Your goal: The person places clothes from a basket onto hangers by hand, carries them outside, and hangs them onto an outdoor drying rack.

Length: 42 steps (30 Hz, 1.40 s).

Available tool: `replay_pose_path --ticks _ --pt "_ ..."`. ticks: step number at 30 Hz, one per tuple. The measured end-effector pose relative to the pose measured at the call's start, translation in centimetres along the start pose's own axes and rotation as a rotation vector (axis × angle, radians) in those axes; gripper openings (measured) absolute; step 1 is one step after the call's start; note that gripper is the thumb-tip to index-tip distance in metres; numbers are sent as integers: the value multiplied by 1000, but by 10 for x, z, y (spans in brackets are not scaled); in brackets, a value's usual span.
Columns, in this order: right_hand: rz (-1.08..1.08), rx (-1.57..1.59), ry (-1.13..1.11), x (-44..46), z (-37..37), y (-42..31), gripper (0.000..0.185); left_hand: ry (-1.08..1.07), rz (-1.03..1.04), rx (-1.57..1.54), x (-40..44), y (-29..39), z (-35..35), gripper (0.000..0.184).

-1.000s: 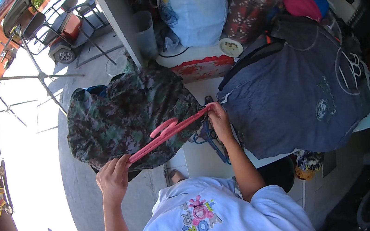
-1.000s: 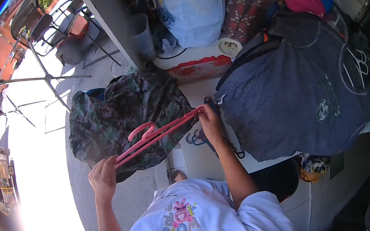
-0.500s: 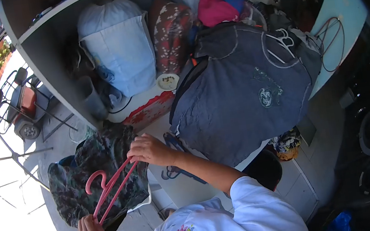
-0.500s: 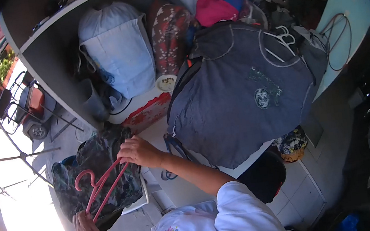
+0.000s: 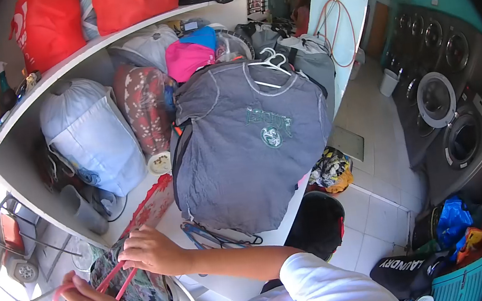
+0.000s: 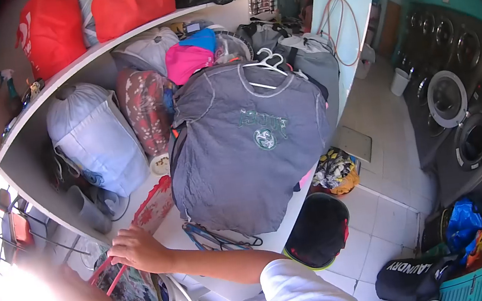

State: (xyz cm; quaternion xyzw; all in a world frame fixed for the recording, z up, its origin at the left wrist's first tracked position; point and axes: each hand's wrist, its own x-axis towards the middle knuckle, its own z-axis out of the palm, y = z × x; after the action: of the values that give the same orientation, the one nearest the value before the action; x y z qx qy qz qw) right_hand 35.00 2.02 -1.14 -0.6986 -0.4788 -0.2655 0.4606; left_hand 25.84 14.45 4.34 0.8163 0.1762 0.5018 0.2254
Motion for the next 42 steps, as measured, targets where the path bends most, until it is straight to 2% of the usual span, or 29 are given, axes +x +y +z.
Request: replay_pose_path --ticks 2,3,4,6,8,10,13,15,16,17,18,19,21,24,25,27,28,29,30,31,33,34,37,39,42 --pt "-44 27 98 17 -29 -4 21 250 -7 -191 21 -4 14 24" --pt "-95 62 181 26 -51 -1 23 321 158 -73 37 9 7 22" --pt "-112 -21 189 33 -83 7 23 422 257 -86 54 24 1 21" --pt "-120 -137 246 41 -152 42 19 631 266 -7 93 41 -17 25" --pt "-53 -260 320 38 -223 95 12 691 477 -30 129 114 -39 35" --pt "-3 -516 381 24 -298 155 10 620 504 -138 169 145 -69 32" --pt "180 -761 443 -6 -402 231 8 552 526 -177 194 182 -66 35" --pt "456 -801 378 -22 -461 277 19 498 526 -208 201 198 -50 37" --pt "440 -804 391 -21 -477 287 19 464 524 -227 203 204 -39 39" --pt "657 -828 384 -19 -489 294 29 427 520 -241 206 209 -28 41" --pt "875 -844 374 -17 -500 301 39 388 515 -254 208 210 -17 43" --pt "943 -848 364 -14 -505 309 59 351 521 -273 208 213 -4 45" --pt "1044 -880 300 -4 -505 319 68 273 532 -303 211 211 19 49" --pt "1063 -947 144 1 -499 341 78 175 645 -338 218 199 48 56" --pt "1050 -971 123 3 -497 347 76 137 691 -348 220 195 57 59" --pt "1031 -1001 103 6 -496 357 60 77 214 -552 191 227 69 56" --pt "1022 -995 104 7 -496 364 60 64 163 -604 177 237 76 54" --pt "1014 -983 120 7 -496 372 51 50 111 -654 168 240 84 54" --pt "1006 -974 137 9 -495 377 42 75 228 -619 170 226 91 53" --pt "1003 -975 136 10 -495 381 42 104 344 -583 172 213 98 53" --pt "1030 -936 216 9 -496 382 33 -124 138 -792 156 225 98 54" --pt "1034 -937 212 7 -496 381 33 -161 201 -816 157 217 101 57" --pt "1085 -867 281 16 -500 366 34 -160 162 -831 123 255 118 60" --pt "915 -752 283 35 -501 349 35 -283 157 -946 104 266 135 62" --pt "701 -273 55 81 -490 292 34 -489 216 -843 76 291 163 61"
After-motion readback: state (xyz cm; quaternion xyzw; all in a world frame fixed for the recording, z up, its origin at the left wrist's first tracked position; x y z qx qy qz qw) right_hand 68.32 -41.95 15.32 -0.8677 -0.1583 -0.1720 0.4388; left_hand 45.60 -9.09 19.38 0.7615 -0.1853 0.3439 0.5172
